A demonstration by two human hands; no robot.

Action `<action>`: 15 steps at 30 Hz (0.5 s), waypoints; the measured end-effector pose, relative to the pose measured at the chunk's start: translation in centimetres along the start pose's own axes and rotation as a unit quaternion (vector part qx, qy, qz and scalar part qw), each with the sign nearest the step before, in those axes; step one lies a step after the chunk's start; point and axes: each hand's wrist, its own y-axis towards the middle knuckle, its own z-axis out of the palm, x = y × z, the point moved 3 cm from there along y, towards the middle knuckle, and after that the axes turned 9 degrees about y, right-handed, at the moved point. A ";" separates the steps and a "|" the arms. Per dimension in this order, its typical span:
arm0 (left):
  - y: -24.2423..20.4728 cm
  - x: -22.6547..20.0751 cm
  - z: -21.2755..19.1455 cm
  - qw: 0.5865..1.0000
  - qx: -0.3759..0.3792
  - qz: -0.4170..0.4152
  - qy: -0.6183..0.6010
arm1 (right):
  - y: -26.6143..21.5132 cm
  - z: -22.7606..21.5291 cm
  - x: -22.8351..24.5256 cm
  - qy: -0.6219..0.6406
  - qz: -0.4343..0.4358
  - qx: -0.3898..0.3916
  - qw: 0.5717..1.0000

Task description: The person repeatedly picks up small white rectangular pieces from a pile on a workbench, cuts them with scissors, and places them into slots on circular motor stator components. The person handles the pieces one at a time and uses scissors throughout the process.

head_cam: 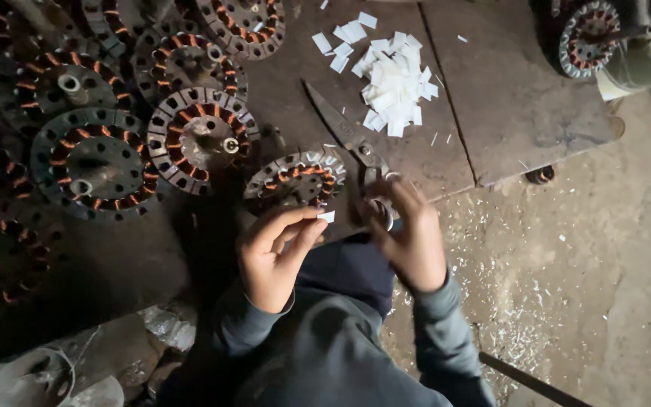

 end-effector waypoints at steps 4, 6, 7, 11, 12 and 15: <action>0.4 -0.2 -0.2 0.996 0.029 -0.054 -0.061 | -1.8 2.4 3.4 0.162 0.073 -0.057 0.982; 0.2 -0.6 -0.3 0.997 0.042 -0.036 -0.050 | -2.0 3.0 3.5 0.229 0.103 -0.069 0.966; 0.2 -0.8 -0.5 0.997 0.049 -0.028 -0.044 | -2.1 3.3 3.3 0.266 0.121 -0.065 0.954; 0.4 -1.2 -1.0 0.997 0.076 -0.010 -0.016 | -2.3 3.8 2.4 0.398 0.165 -0.041 0.901; 0.5 -1.2 -1.1 0.997 0.081 -0.007 0.004 | -2.4 3.8 2.2 0.404 0.170 -0.033 0.898; 0.4 -1.0 -1.5 0.994 0.106 -0.001 0.027 | -2.6 4.0 2.0 0.419 0.178 -0.007 0.890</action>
